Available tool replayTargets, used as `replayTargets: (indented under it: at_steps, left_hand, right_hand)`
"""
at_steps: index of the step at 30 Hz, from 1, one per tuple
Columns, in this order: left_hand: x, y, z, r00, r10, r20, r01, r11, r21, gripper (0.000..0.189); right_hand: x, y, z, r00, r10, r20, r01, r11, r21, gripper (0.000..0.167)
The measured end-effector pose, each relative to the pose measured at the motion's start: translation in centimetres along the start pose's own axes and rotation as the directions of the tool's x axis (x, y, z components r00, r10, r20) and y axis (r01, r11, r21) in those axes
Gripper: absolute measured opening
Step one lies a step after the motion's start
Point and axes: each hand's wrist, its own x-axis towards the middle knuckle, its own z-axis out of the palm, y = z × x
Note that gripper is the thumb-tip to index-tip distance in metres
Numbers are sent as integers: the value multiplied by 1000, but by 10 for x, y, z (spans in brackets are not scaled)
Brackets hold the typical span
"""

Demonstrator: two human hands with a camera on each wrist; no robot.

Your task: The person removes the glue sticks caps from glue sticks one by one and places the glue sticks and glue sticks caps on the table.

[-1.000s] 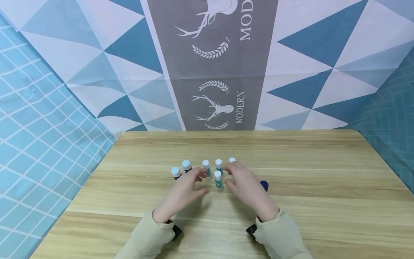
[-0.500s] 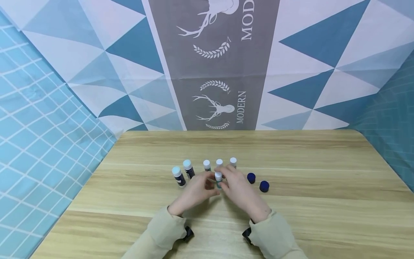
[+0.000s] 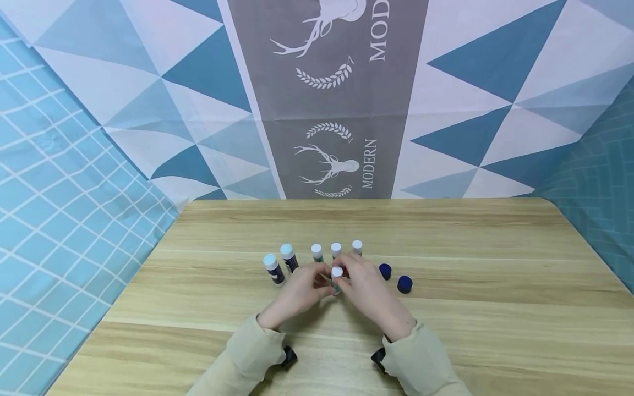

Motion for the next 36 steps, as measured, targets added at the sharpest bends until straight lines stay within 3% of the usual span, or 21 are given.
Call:
replayTargets:
  at_steps: [6,10,14,20,28,32,36]
  left_hand:
    - [-2,3,-6,999,25,-24,-26,999,-35,16]
    - [-4,7,-14,993,86,-77,-88,996,-21,15]
    - [-8,13,-21,980,138,-145,-135,990,30,15]
    - [-16,23,-30,944,224,-244,-171,961,218,16]
    - [-29,37,-36,867,370,-334,-211,879,428,19]
    - [-32,39,-38,853,390,-347,-209,864,457,20]
    - [-34,40,-39,851,388,-355,-209,868,450,18]
  right_hand:
    - [0,-4,-11,999,33,17,-34,995,96,13]
    - [1,-3,-19,999,49,14,-51,980,191,17]
    - [1,-3,-25,998,57,-4,-55,976,211,21]
    - [1,-5,-29,998,55,-6,-53,977,206,25]
    - [-2,-8,-30,998,39,-38,-29,973,231,21]
    - [-3,-9,-30,998,35,-54,-21,971,238,21]
    - [-4,-9,-31,997,27,-66,-10,969,245,20]
